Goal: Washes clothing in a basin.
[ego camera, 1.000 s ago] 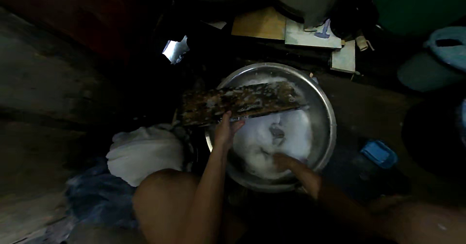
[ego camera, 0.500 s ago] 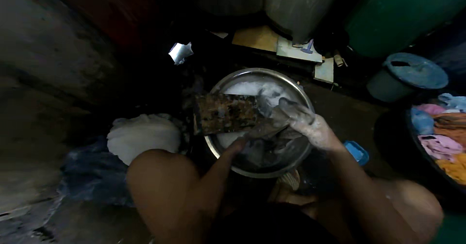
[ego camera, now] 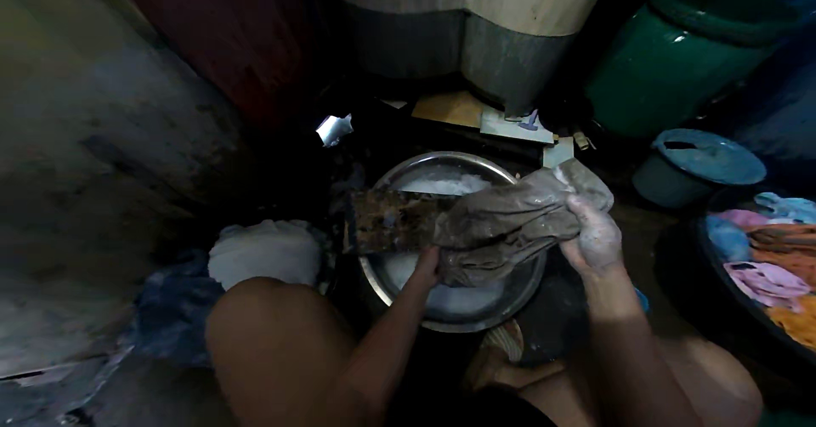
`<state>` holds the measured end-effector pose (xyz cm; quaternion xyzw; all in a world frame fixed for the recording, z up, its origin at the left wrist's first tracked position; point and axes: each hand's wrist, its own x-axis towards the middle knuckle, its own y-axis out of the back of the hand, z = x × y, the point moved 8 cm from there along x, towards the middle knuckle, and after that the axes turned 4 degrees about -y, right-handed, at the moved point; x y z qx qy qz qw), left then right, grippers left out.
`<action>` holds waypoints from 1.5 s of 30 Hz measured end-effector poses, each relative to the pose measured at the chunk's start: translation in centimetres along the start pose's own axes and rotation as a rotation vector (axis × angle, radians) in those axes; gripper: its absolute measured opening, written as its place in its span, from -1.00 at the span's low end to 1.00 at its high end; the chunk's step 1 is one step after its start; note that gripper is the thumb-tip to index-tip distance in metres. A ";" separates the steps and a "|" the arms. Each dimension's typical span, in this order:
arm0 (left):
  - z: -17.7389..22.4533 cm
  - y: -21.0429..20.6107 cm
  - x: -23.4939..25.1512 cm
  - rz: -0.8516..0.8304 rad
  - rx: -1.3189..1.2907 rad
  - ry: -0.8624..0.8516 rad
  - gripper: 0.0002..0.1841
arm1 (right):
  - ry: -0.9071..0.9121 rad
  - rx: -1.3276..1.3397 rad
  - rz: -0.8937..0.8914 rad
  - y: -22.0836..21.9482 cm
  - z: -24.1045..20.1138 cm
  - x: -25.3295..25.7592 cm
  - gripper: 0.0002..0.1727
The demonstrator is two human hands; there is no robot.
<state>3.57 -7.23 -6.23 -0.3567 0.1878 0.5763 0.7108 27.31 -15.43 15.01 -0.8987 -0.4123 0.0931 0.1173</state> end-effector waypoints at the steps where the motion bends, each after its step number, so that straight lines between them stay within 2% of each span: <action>1: 1.8 0.4 -0.1 -0.021 -0.009 -0.065 -0.55 | -0.010 -0.117 -0.008 0.3 0.6 0.2 -0.71; 3: 5.5 0.5 -0.7 -0.110 0.043 -0.184 -0.36 | -0.073 -0.427 -0.059 0.2 2.3 0.2 -0.67; 4: 7.1 0.2 -1.2 -0.141 0.116 -0.235 -0.33 | -0.144 -0.641 -0.126 -0.2 3.4 0.1 -0.58; 7: 10.7 -1.5 -2.7 -0.281 0.444 -0.390 -0.38 | -0.425 -1.216 -0.455 -1.3 8.0 -0.4 -0.40; 9: 12.4 -3.6 -4.8 -0.390 0.667 -0.455 -0.42 | -0.422 -1.378 -0.574 -2.0 10.0 -0.7 -0.41; 10: 12.8 -4.6 -5.9 -0.446 0.741 -0.478 -0.45 | -0.354 -1.335 -0.555 -2.5 10.0 -0.7 -0.33; 12: 13.1 -6.4 -7.4 -0.582 0.850 -0.516 -0.52 | -0.203 -1.114 -0.519 -3.7 9.3 -0.4 0.04; 13: 13.1 -7.1 -8.0 -0.649 0.906 -0.549 -0.53 | -0.143 -1.003 -0.546 -4.5 9.0 -0.2 0.14; 14: 13.2 -7.7 -8.5 -0.697 0.957 -0.594 -0.54 | -0.106 -0.915 -0.588 -5.1 8.9 -0.2 0.11; 16: 13.9 -8.3 -9.1 -0.713 1.068 -0.673 -0.54 | -0.111 -0.819 -0.638 -5.4 9.1 0.0 -0.19; 19: 16.4 -7.4 -9.3 -0.599 1.369 -0.729 -0.47 | -0.153 -0.759 -0.604 -4.6 8.6 0.4 -0.48; 21: 17.9 -6.1 -8.7 -0.533 1.534 -0.760 -0.54 | -0.166 -0.737 -0.573 -4.2 7.7 0.4 -0.58; 23: 19.0 -4.5 -8.3 -0.434 1.581 -0.784 -0.61 | -0.202 -0.668 -0.532 -3.9 7.3 0.4 -0.60; 26: 20.3 -2.7 -8.4 -0.273 1.515 -0.866 -0.70 | -0.262 -0.587 -0.414 -3.8 7.2 0.6 -0.59; 28: 20.7 -2.1 -8.4 -0.225 1.480 -0.918 -0.73 | -0.259 -0.633 -0.351 -3.9 6.7 0.7 -0.58; 30: 21.0 -2.1 -8.4 -0.200 1.451 -0.936 -0.75 | -0.225 -0.761 -0.301 -3.7 5.9 1.0 -0.52; 32: 21.4 -2.2 -8.6 -0.206 1.394 -0.958 -0.77 | -0.228 -0.828 -0.288 -3.2 5.7 1.5 -0.56; 34: 21.9 -2.1 -8.9 -0.237 1.311 -0.972 -0.77 | -0.312 -0.753 -0.337 -2.7 6.2 1.7 -0.67; 36: 22.4 -1.9 -9.1 -0.265 1.236 -0.973 -0.76 | -0.388 -0.533 -0.340 -2.2 6.8 1.6 -0.75; 39: 23.3 -1.1 -9.4 -0.319 1.235 -0.888 -0.74 | -0.380 -0.297 -0.268 -2.0 6.8 1.9 -0.76; 41: 23.4 -0.4 -10.1 -0.316 1.373 -0.696 -0.75 | -0.303 -0.279 -0.250 -2.7 6.5 2.1 -0.77; 42: 23.0 -0.3 -10.6 -0.313 1.451 -0.585 -0.70 | -0.256 -0.331 -0.278 -3.6 6.0 1.9 -0.77; 43: 22.2 -0.4 -10.9 -0.329 1.516 -0.498 -0.54 | -0.207 -0.425 -0.355 -5.0 5.3 1.3 -0.78; 45: 19.7 -2.5 -11.2 -0.478 1.544 -0.523 -0.09 | -0.095 -0.635 -0.623 -8.9 3.9 -1.0 -0.77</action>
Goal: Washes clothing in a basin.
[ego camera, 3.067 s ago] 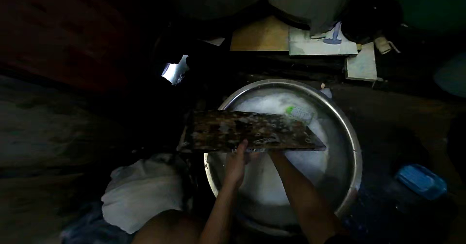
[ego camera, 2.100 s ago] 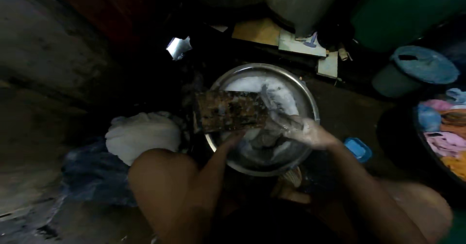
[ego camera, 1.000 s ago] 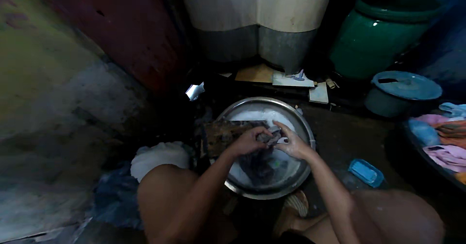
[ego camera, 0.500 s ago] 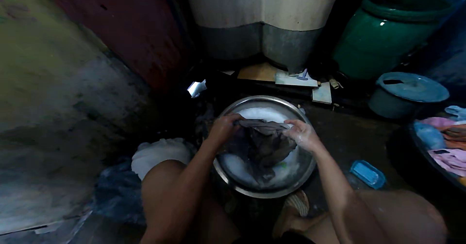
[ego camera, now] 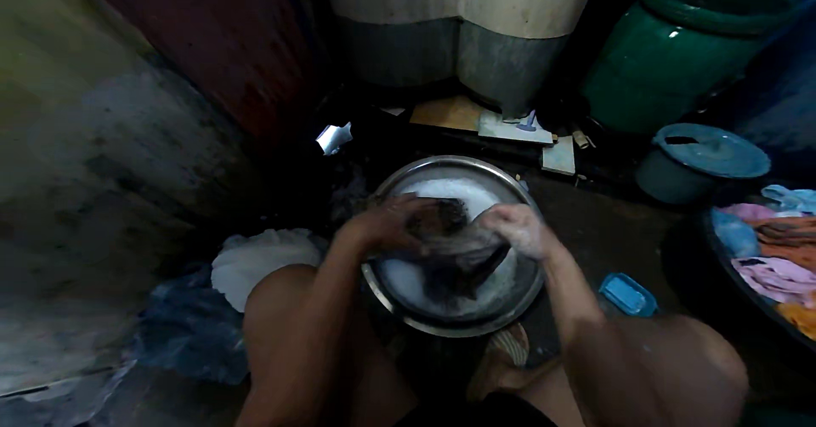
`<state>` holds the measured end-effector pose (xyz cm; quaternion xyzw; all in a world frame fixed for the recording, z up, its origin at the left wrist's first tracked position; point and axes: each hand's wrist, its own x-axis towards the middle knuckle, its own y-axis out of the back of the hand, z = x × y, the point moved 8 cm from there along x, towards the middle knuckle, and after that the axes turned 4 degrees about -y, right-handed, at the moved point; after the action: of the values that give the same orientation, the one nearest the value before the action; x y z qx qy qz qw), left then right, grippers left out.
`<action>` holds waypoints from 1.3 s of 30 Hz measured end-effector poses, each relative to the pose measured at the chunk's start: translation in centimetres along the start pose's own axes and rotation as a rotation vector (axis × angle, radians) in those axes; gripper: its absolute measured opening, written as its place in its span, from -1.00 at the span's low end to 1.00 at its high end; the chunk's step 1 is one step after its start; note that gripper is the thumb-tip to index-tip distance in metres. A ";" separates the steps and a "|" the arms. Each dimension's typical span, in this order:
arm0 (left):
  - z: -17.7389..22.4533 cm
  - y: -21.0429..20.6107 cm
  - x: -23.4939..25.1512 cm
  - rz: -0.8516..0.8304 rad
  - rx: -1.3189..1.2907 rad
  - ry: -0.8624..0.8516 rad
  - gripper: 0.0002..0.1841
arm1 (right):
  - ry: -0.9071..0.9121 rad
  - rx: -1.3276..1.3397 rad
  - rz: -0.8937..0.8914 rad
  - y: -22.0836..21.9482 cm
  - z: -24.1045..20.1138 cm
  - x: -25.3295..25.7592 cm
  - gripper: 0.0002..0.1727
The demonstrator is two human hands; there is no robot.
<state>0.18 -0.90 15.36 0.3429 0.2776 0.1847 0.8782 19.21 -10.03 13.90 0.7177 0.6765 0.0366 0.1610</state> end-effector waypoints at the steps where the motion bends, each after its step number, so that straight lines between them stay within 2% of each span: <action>1: 1.6 -1.4 1.0 -0.006 -0.048 -0.136 0.04 | 0.086 -0.092 -0.090 -1.6 -1.6 -0.2 -0.76; 2: 3.1 -2.6 1.9 -0.002 -0.128 -0.272 0.02 | 0.156 -0.135 -0.134 -2.8 -2.7 -0.3 -0.75; 3: 4.2 -3.4 2.5 -0.015 -0.211 -0.349 -0.13 | 0.193 -0.141 -0.126 -3.1 -3.2 -0.4 -0.75; 5: 5.2 -3.0 3.1 -0.078 -0.264 -0.397 -0.51 | 0.206 -0.081 -0.015 -1.8 -2.8 -0.2 -0.77; 6: 5.5 -2.2 3.2 -0.084 -0.253 -0.408 -0.62 | 0.203 -0.027 0.037 -1.0 -2.0 0.1 -0.80; 8: 6.6 -0.1 3.1 -0.021 -0.225 -0.457 -0.61 | 0.223 0.053 0.041 -0.5 0.1 0.8 -0.83; 9: 7.4 1.0 2.9 0.036 -0.250 -0.490 -0.59 | 0.231 0.080 0.014 -0.8 1.3 1.0 -0.76; 10: 8.2 2.2 2.7 0.107 -0.302 -0.530 -0.59 | 0.211 0.096 -0.001 -1.3 2.4 1.1 -0.69; 12: 9.2 5.0 1.9 0.260 -0.467 -0.623 -0.60 | 0.117 0.093 -0.027 -2.1 4.7 1.7 -0.74; 14: 9.3 7.9 0.9 0.392 -0.587 -0.697 -0.62 | 0.075 0.053 -0.056 -2.0 6.8 2.5 -0.73; 17: 8.7 11.9 -0.7 0.523 -0.589 -0.689 -0.60 | 0.023 -0.144 -0.084 -0.4 9.1 3.4 -0.62; 19: 8.4 14.4 -1.6 0.568 -0.436 -0.654 -0.59 | -0.068 -0.256 -0.060 1.5 9.7 3.5 -0.56; 21: 7.5 16.6 -2.0 0.552 -0.045 -0.568 -0.55 | -0.112 -0.314 0.026 3.9 9.2 3.3 -0.58; 23: 6.1 17.8 -1.5 0.433 0.422 -0.419 -0.46 | -0.092 -0.362 0.151 6.9 8.2 3.3 -0.57; 25: 3.7 18.4 -0.3 0.319 0.714 -0.292 -0.39 | -0.045 -0.463 0.243 9.6 6.1 3.3 -0.54; 28: 1.1 19.6 0.7 0.316 0.865 -0.203 -0.40 | 0.058 -0.731 0.314 11.7 1.0 3.2 -0.49; 30: 0.3 20.1 0.3 0.433 0.873 -0.281 -0.43 | 0.145 -0.839 0.349 12.2 -1.3 2.8 -0.53; 32: -1.1 19.0 -0.5 0.519 0.833 -0.367 -0.47 | 0.155 -0.901 0.336 11.9 -1.1 2.4 -0.52; 34: -3.8 16.0 -0.8 0.500 0.790 -0.390 -0.58 | 0.064 -0.979 0.257 10.5 1.3 2.3 -0.51; 36: -8.2 10.7 0.0 0.301 0.742 -0.234 -0.68 | -0.143 -1.031 0.084 7.8 6.0 2.9 -0.51; 39: -15.9 -0.5 1.9 -0.152 0.637 0.078 -0.63 | -0.421 -1.019 -0.265 2.0 16.1 3.1 -0.43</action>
<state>-8.04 7.65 4.64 0.5713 0.3797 0.0353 0.7268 25.69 -9.93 -1.28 0.4502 0.6110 0.1939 0.6216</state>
